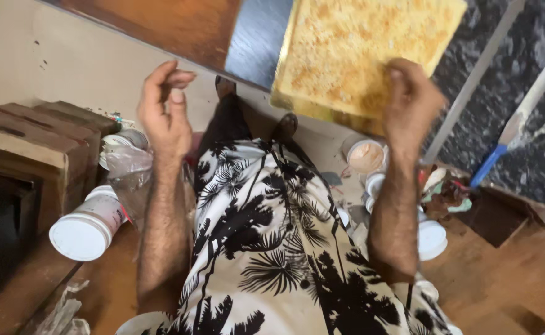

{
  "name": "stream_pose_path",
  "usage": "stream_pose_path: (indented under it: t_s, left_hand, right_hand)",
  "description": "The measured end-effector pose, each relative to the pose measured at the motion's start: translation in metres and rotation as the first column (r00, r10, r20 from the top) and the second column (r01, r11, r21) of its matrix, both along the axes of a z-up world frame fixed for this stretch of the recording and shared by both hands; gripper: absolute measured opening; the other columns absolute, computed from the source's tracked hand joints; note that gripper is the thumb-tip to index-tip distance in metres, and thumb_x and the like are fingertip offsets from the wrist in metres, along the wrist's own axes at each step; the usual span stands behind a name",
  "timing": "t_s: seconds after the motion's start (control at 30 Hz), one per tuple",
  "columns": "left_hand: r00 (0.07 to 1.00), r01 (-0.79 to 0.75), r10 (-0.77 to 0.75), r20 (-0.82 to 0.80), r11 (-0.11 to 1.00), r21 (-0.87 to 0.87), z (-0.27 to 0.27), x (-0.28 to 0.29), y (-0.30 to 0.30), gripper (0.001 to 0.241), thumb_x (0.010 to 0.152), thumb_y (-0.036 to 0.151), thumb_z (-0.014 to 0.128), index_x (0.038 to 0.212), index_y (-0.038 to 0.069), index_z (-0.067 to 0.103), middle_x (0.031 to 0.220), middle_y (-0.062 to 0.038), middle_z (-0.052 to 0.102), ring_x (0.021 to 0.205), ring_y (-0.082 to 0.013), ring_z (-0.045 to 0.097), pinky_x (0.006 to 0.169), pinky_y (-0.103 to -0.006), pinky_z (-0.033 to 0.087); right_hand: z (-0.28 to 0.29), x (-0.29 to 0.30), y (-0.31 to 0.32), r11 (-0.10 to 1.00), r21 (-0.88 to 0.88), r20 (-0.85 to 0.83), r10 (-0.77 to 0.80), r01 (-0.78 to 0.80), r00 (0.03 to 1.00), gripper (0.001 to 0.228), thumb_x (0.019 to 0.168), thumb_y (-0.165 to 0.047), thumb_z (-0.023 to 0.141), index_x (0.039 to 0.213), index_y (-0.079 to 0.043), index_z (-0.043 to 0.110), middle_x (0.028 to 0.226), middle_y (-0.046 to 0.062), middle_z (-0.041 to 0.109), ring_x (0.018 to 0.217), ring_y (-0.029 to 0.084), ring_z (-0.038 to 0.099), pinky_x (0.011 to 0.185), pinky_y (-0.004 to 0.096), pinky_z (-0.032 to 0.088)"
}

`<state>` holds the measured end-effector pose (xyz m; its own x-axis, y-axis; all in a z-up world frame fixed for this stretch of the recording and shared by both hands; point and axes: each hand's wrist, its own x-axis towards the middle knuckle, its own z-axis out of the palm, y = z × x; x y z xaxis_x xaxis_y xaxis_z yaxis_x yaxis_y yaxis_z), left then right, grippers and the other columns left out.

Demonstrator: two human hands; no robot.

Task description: The person prepares cake layers by trimming off the crust with a long serrated knife, scraping a flat surface with a smaller knife, and then sprinkling crumbs by hand onto a cake base on a turntable before retrieving more supplies from a storage area.

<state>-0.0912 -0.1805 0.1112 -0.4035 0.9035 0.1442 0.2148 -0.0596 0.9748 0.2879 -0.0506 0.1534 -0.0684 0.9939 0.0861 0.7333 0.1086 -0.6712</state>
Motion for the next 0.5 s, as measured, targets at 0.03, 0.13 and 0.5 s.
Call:
stream_pose_path:
  t_s: [0.03,0.13,0.5]
  left_hand:
    - [0.995,-0.011,0.01,-0.101,1.0,-0.015,0.002,-0.016,0.004,0.03,0.118,0.014,0.053,0.143,-0.003,0.055,0.129,-0.016,0.065,0.117,-0.0241,0.069,0.107,-0.0342,0.057]
    - [0.911,-0.228,0.151,-0.384,0.96,-0.162,-0.001,-0.075,0.029,0.026,0.109,0.009,0.067,0.133,-0.001,0.064,0.128,-0.016,0.067,0.122,-0.0297,0.066,0.107,-0.0376,0.056]
    - [0.879,-0.019,-0.131,-0.459,0.951,-0.308,-0.06,-0.195,0.154,0.067,0.111,0.026,0.076,0.158,-0.003,0.039,0.158,-0.029,0.045,0.147,-0.0443,0.044,0.125,-0.0483,0.035]
  right_hand:
    - [0.007,-0.005,0.008,0.983,0.018,-0.022,-0.182,0.183,0.983,0.017,0.102,-0.003,0.077,0.118,-0.002,0.073,0.113,0.018,0.077,0.103,0.028,0.078,0.088,0.035,0.06]
    - [0.033,-0.026,0.014,0.959,0.021,0.039,-0.285,0.284,0.958,0.028,0.094,-0.006,0.076,0.121,-0.003,0.071,0.12,0.019,0.074,0.109,0.03,0.076,0.095,0.034,0.062]
    - [-0.022,-0.225,0.006,0.974,-0.173,0.337,0.198,-0.146,0.921,0.03,0.105,0.0,0.057,0.131,-0.007,0.071,0.154,0.018,0.058,0.119,0.033,0.063,0.105,0.042,0.052]
